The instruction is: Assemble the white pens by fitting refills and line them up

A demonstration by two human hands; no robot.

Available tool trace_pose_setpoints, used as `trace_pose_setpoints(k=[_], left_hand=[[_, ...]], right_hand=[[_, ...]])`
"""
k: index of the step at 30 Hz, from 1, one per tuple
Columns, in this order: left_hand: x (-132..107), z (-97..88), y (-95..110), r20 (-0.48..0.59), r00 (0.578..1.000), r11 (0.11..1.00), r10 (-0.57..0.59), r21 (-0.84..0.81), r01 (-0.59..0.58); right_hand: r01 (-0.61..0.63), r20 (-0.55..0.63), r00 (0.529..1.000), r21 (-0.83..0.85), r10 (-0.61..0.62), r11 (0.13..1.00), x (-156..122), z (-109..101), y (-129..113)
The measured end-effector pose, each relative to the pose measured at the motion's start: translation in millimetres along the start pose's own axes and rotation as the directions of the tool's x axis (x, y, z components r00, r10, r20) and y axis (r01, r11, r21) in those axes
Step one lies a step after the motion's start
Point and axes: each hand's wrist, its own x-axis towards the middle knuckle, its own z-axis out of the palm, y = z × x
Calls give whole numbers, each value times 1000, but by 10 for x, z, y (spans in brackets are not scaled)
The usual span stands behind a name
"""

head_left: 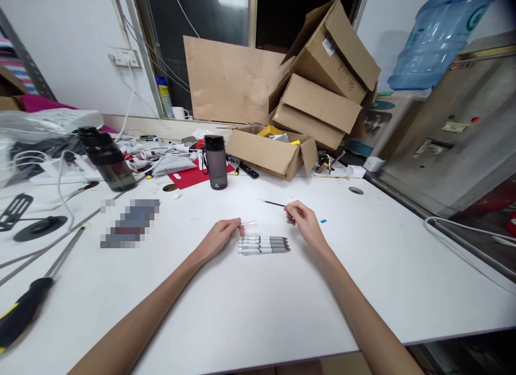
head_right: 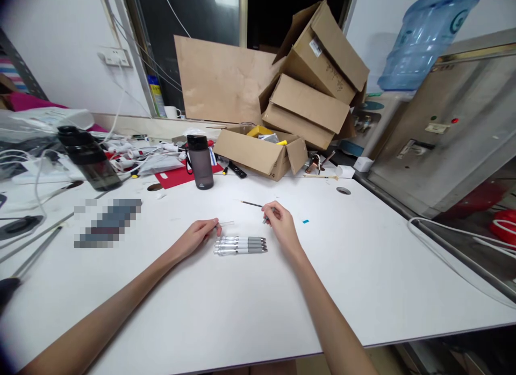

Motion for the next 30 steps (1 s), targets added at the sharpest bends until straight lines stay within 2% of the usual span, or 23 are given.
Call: trace_pose_setpoints(k=[4, 11, 14, 20, 30], left_hand=[[-1, -19, -8, -13, 1000, 1000, -13, 7, 13], [5, -45, -10, -38, 999, 1000, 1, 7, 0], [6, -42, 7, -32, 999, 1000, -5, 0, 5], [36, -59, 5, -15, 1000, 1000, -7, -6, 7], [103, -68, -82, -6, 1000, 999, -10, -50, 10]], right_hand=[[47, -9, 999, -86, -48, 995, -14, 5, 46], [52, -52, 997, -21, -53, 998, 23, -30, 151], [17, -63, 998, 25, -16, 1000, 47, -29, 146], [-113, -117, 984, 170, 134, 979, 74, -5, 143], [-161, -239, 946, 241, 219, 957, 155, -1, 299]])
